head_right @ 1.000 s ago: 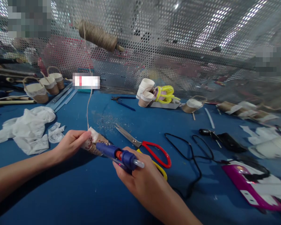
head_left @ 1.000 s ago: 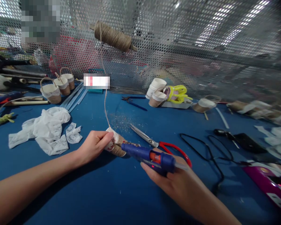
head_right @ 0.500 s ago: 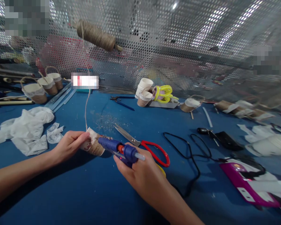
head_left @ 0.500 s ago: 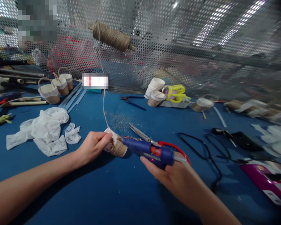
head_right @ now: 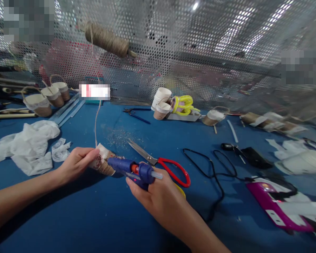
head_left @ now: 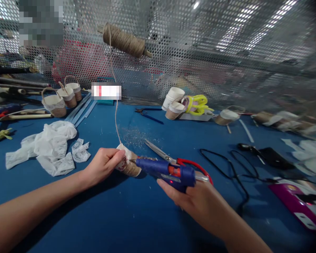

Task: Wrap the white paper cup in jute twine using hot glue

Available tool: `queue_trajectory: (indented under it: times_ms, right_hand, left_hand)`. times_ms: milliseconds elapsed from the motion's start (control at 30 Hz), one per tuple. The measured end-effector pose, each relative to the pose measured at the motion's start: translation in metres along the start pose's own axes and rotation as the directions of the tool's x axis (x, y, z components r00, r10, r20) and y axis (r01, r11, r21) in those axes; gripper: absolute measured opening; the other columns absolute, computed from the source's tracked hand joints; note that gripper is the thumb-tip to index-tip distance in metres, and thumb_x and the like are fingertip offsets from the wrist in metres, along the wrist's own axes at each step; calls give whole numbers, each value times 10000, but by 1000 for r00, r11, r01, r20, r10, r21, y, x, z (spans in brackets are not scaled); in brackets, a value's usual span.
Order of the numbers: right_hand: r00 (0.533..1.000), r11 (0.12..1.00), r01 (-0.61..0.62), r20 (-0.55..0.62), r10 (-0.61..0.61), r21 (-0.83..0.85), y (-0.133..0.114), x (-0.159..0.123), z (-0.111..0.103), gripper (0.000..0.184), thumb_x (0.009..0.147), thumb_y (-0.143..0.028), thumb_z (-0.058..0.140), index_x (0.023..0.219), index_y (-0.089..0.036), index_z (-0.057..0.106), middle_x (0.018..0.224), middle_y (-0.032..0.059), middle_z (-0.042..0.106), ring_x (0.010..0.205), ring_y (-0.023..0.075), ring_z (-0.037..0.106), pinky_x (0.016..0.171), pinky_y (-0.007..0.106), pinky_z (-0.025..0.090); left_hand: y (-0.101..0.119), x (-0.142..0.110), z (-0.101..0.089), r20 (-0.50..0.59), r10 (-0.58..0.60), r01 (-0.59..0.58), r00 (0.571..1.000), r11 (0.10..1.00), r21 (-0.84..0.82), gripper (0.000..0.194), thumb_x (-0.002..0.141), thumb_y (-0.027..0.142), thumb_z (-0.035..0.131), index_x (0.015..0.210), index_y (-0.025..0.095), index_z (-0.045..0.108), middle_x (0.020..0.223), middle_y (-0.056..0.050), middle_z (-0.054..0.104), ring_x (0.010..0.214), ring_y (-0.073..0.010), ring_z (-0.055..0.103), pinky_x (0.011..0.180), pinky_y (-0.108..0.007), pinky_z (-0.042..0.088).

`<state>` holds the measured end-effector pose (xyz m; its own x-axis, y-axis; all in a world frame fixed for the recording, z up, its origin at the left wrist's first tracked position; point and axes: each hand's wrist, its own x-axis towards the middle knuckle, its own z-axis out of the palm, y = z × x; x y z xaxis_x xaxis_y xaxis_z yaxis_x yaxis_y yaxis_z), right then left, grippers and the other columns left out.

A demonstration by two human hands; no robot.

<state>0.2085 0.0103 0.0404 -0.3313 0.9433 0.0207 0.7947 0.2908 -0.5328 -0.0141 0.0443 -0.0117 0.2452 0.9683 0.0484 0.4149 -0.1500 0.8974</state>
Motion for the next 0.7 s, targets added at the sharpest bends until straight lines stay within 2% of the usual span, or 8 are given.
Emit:
queue_trajectory:
  times_ms: [133, 233, 367, 567, 700]
  right_hand:
    - [1000, 999, -15, -26, 14, -46, 1, 1, 0, 302, 750, -446, 465, 688, -176, 582, 531, 12, 578, 425, 128, 519, 420, 243, 439]
    - [996, 996, 64, -53, -67, -64, -1, 5, -3, 302, 784, -403, 423, 638, -190, 579, 495, 3, 556, 431, 122, 511, 424, 233, 429]
    - [982, 984, 154, -95, -162, -87, -2, 11, -5, 265, 790, -346, 420, 676, -205, 613, 456, -14, 530, 437, 122, 512, 416, 226, 408]
    - [977, 976, 184, -84, -194, -117, 3, 12, -2, 289, 785, -320, 446, 536, -220, 551, 367, -29, 450, 381, 117, 477, 369, 220, 376]
    - [975, 977, 187, -102, -197, -99, 2, 13, -2, 244, 777, -326, 446, 596, -220, 572, 403, -22, 483, 417, 126, 499, 378, 221, 384]
  left_hand:
    - [-2, 0, 0, 8, 43, -43, 999, 999, 6, 391, 831, 338, 307, 576, 116, 504, 521, 27, 347, 494, -81, 292, 436, -200, 258]
    - [-4, 0, -1, 11, 93, -93, 996, 995, 27, 390, 841, 334, 315, 561, 122, 485, 515, 33, 332, 494, -79, 292, 444, -199, 260]
    - [-5, 0, -1, 32, 180, -182, 983, 982, 48, 375, 847, 305, 311, 530, 139, 421, 516, 38, 322, 492, -76, 293, 454, -198, 263]
    - [-4, 0, -2, 35, 240, -242, 970, 969, 58, 357, 850, 272, 308, 528, 146, 397, 509, 42, 321, 480, -72, 286, 445, -195, 261]
    - [-5, 1, -2, 31, 255, -257, 966, 965, 54, 353, 852, 263, 310, 531, 146, 400, 509, 40, 343, 478, -71, 302, 447, -191, 271]
